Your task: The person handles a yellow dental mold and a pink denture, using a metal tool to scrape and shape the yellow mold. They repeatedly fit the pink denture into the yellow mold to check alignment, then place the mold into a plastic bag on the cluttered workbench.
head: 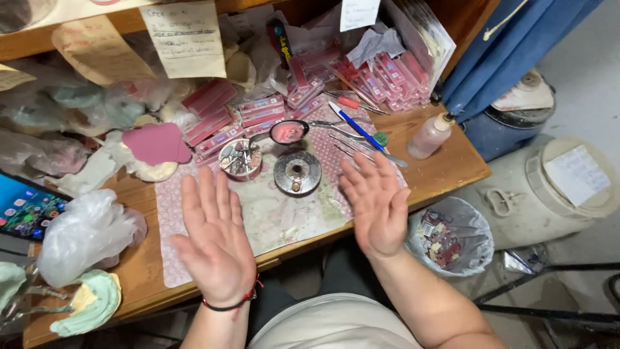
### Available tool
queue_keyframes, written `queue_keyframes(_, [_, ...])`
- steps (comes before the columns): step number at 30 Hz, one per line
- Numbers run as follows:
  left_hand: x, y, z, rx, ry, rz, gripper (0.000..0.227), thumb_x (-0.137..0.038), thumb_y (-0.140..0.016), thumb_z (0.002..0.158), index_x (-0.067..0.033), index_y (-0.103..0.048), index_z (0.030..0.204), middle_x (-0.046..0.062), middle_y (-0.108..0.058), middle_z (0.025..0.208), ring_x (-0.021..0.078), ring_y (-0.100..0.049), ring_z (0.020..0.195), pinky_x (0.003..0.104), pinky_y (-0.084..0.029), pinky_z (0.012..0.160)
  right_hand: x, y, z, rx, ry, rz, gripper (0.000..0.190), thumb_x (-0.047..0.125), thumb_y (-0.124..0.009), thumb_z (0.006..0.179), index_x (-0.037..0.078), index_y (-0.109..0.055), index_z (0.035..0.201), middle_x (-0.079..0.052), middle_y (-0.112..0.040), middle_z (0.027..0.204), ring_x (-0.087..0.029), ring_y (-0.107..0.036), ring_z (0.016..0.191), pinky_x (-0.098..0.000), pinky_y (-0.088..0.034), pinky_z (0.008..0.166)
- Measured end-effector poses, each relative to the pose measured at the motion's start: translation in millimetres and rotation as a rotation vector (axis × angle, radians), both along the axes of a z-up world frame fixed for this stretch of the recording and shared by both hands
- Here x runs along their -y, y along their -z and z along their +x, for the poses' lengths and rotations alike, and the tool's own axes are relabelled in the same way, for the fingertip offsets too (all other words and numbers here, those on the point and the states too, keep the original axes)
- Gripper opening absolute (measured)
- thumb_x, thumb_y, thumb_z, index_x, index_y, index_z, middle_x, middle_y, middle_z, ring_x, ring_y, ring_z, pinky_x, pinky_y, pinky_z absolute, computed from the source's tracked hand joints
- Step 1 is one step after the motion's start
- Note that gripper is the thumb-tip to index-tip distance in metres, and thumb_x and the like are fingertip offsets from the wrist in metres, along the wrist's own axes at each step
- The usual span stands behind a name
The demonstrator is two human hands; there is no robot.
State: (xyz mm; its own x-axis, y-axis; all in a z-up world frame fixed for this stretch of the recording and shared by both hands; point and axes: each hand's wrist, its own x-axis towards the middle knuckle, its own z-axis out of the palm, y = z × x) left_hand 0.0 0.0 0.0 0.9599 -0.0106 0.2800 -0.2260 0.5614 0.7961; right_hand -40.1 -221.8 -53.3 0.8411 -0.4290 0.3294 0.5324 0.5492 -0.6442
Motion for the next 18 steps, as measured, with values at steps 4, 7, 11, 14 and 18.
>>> queue_keyframes(4, [-14,8,1,0.115,-0.05,0.116,0.055,-0.027,-0.046,0.106,-0.0053,-0.032,0.155,0.022,-0.033,0.169,0.0371,-0.033,0.16,0.047,-0.029,0.131,36,-15,3,-0.037,0.376,-0.254,0.057,0.035,-0.071,0.097,0.007,-0.042,0.138,-0.023,-0.064,0.121,-0.03,-0.073,0.093,-0.0313,-0.064,0.067])
queue_keyframes(7, [-35,4,15,0.269,-0.179,0.382,0.052,-0.028,-0.064,0.1,-0.0045,-0.043,0.141,0.027,-0.046,0.159,0.0331,-0.044,0.153,0.038,-0.04,0.121,93,-12,8,-0.005,1.071,-0.693,0.031,-0.003,-0.055,0.097,0.009,-0.041,0.122,-0.009,-0.044,0.106,-0.02,-0.045,0.094,-0.032,-0.039,0.086])
queue_keyframes(11, [-48,-35,38,0.416,-0.284,0.701,0.03,-0.011,-0.063,0.102,-0.0011,-0.057,0.129,0.018,-0.064,0.133,0.0277,-0.063,0.126,0.036,-0.051,0.108,165,26,18,-0.457,0.848,-0.931,0.083,0.011,-0.081,0.092,0.011,-0.03,0.157,-0.017,-0.051,0.142,-0.02,-0.054,0.116,-0.0316,-0.044,0.094])
queue_keyframes(14, [-43,-56,61,0.61,-0.319,0.916,0.029,-0.008,-0.066,0.099,0.001,-0.063,0.126,0.016,-0.069,0.126,0.0284,-0.066,0.116,0.039,-0.054,0.102,170,23,25,-0.66,0.744,-1.077,0.076,0.024,-0.082,0.09,0.007,-0.038,0.15,-0.015,-0.061,0.133,-0.024,-0.061,0.112,-0.0377,-0.047,0.095])
queue_keyframes(18, [-31,-45,95,0.778,-0.387,1.019,0.018,-0.009,-0.062,0.099,0.0,-0.067,0.114,0.014,-0.073,0.112,0.0312,-0.069,0.101,0.043,-0.055,0.089,155,11,21,-0.745,0.88,-1.155,0.063,0.033,-0.084,0.087,0.01,-0.048,0.134,-0.008,-0.061,0.108,-0.023,-0.055,0.088,-0.0399,-0.044,0.078])
